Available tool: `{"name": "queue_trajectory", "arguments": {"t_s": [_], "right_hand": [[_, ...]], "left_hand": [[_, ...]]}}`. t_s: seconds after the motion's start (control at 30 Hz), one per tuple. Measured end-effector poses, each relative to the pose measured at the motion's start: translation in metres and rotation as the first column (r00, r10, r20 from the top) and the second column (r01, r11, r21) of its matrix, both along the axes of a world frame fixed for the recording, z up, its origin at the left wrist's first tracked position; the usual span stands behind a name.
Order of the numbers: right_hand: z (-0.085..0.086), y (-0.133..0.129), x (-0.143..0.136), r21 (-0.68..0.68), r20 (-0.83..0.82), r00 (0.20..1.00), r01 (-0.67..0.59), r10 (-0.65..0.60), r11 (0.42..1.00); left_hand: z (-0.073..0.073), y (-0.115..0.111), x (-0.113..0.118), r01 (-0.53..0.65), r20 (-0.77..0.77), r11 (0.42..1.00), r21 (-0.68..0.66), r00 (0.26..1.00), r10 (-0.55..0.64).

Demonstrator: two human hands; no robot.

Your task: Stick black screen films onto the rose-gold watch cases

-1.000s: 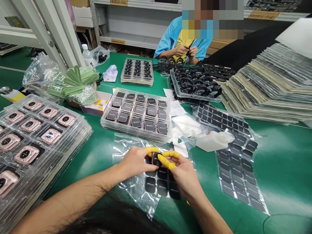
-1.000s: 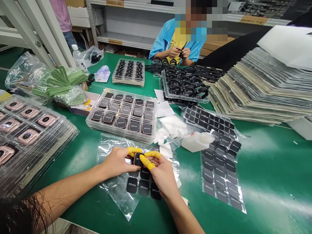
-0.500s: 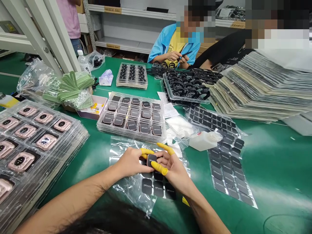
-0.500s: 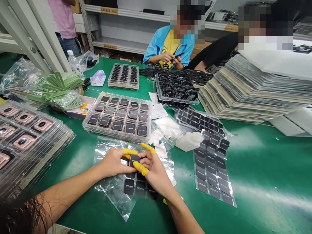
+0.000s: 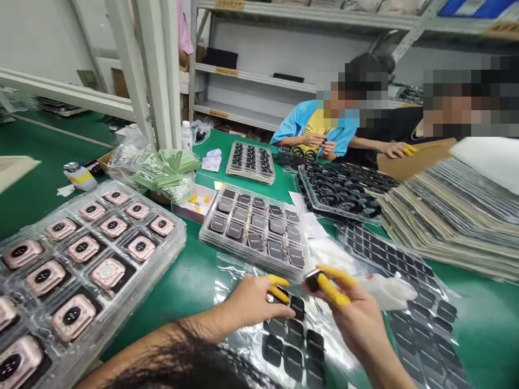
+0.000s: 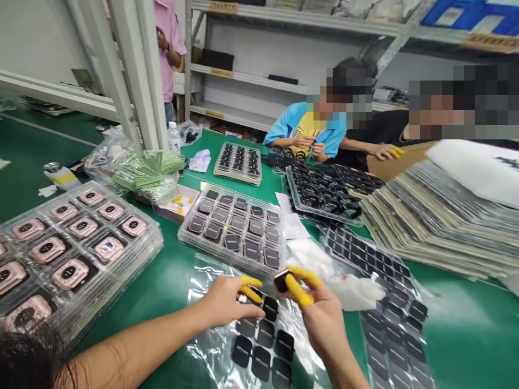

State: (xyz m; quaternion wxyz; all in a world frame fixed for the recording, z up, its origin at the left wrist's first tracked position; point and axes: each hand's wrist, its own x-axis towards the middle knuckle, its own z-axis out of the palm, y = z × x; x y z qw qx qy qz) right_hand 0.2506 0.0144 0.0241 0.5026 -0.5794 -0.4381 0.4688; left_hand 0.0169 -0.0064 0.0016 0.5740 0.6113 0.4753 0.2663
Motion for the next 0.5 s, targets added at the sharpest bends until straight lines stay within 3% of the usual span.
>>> {"name": "queue_trajectory", "arguments": {"t_s": [0.07, 0.13, 0.2, 0.3, 0.4, 0.5], "right_hand": [[0.021, 0.046, -0.024, 0.087, 0.062, 0.998, 0.013, -0.019, 0.996], [0.041, 0.100, -0.070, 0.140, 0.202, 0.977, -0.101, 0.072, 0.985], [0.054, 0.152, -0.126, 0.115, 0.467, 0.869, -0.245, 0.165, 0.963], [0.058, 0.210, -0.198, 0.082, 0.595, 0.777, -0.313, 0.205, 0.946], [0.055, 0.235, -0.228, 0.088, 0.686, 0.706, -0.319, 0.174, 0.944], [0.056, 0.228, -0.207, 0.126, 0.743, 0.664, -0.263, 0.085, 0.956]], "left_hand": [[-0.003, 0.000, 0.003, -0.005, -0.010, 1.000, 0.017, 1.000, 0.005], [-0.004, 0.000, 0.005, 0.000, -0.030, 0.999, 0.050, 1.000, 0.001], [-0.004, 0.000, 0.006, 0.028, -0.017, 0.998, 0.051, 0.999, -0.027], [-0.002, 0.001, 0.005, 0.063, 0.022, 0.998, 0.020, 0.998, -0.064], [0.001, 0.003, 0.005, 0.071, 0.016, 0.997, -0.007, 0.997, -0.071], [0.003, 0.003, 0.003, 0.069, 0.000, 0.998, 0.006, 0.998, -0.069]]}}
